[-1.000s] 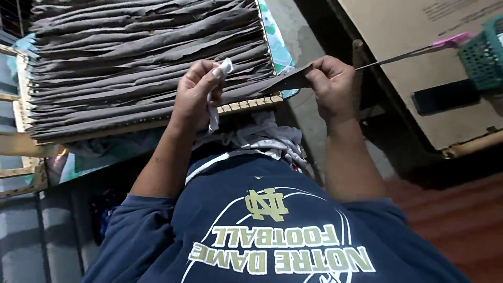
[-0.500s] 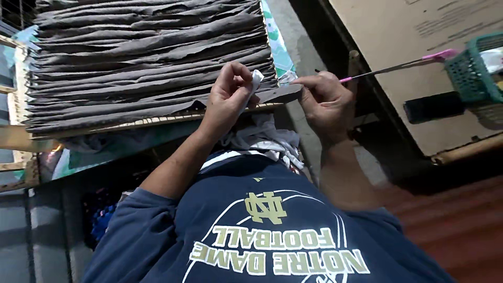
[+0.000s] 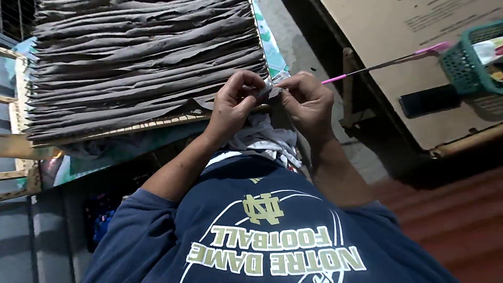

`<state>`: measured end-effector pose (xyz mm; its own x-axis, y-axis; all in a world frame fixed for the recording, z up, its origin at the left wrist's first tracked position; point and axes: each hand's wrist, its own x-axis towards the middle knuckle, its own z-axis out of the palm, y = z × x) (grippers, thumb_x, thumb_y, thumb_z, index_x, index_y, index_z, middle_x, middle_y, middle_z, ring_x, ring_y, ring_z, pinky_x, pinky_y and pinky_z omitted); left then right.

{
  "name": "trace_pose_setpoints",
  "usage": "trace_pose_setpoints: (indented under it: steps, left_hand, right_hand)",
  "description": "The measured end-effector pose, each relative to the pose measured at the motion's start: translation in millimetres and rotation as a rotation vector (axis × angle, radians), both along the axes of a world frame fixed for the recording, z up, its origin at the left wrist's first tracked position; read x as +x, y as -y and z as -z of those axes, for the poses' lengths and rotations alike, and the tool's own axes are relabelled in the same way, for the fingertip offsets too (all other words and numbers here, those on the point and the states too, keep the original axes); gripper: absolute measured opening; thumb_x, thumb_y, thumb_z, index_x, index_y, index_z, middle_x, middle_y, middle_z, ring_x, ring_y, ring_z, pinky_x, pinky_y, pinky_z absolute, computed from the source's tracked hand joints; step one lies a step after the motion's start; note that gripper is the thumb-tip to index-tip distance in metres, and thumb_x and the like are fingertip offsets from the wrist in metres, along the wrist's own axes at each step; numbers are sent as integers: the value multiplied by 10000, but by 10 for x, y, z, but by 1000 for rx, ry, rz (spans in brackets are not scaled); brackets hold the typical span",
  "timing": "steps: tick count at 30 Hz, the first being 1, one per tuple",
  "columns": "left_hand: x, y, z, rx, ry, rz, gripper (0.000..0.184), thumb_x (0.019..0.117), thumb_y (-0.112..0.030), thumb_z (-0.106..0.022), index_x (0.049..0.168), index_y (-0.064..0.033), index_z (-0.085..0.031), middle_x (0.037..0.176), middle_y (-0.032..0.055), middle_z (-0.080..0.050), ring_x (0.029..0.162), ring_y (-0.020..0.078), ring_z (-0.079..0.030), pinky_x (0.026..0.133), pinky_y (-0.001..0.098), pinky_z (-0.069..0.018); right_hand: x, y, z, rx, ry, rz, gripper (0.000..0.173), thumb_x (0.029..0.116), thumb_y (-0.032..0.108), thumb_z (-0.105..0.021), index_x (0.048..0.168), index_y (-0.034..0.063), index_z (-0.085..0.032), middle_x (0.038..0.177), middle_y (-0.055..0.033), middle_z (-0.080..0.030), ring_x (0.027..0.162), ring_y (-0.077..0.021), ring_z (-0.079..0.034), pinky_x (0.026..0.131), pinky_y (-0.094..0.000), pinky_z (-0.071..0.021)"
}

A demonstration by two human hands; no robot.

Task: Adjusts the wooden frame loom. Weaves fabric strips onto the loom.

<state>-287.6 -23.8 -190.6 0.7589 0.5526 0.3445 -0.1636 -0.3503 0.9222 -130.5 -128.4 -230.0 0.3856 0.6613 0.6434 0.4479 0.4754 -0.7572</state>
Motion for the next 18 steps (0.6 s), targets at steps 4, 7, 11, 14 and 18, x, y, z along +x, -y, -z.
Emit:
trace_pose_setpoints:
  steps: [4,7,11,14,18]
  left_hand:
    - [19,22,16,3,-7,15,171,947,75,-537,1102,47,-603,1066,71,-667,858,64,-654,774,248,-573]
    - [34,45,34,-15,8,23,187,927,93,-525,1093,67,-605,1055,72,-658,883,55,-648,805,237,-568]
    - [34,41,34,-24,16,35,207,916,93,-506,1089,65,-616,1028,53,-657,872,39,-628,792,219,-547]
    - [23,29,34,-47,7,40,196,928,83,-506,1088,57,-614,1015,47,-660,865,47,-636,789,230,-558]
    - [5,3,54,-234,-25,67,154,987,20,-475,1095,-14,-579,971,18,-638,797,72,-633,711,249,-566]
  right_hand:
    - [2,5,13,-12,-16,-21,106,943,12,-654,1000,-69,-689,968,-73,-645,792,10,-568,718,-126,-496]
    - [-5,15,7,-44,-19,-46,112,958,26,-648,1026,-62,-663,990,-52,-650,815,21,-593,748,-137,-525]
    - [1,14,1,-68,-22,-82,197,965,13,-612,1133,-90,-614,965,-31,-627,724,41,-514,660,-127,-465]
    - [-17,16,6,-60,10,-71,184,978,14,-606,1122,-94,-648,1052,-66,-678,842,29,-620,767,-143,-545]
    - [-50,-3,5,-41,9,-57,122,977,7,-607,1042,-74,-670,1019,-64,-679,867,9,-640,795,-163,-562]
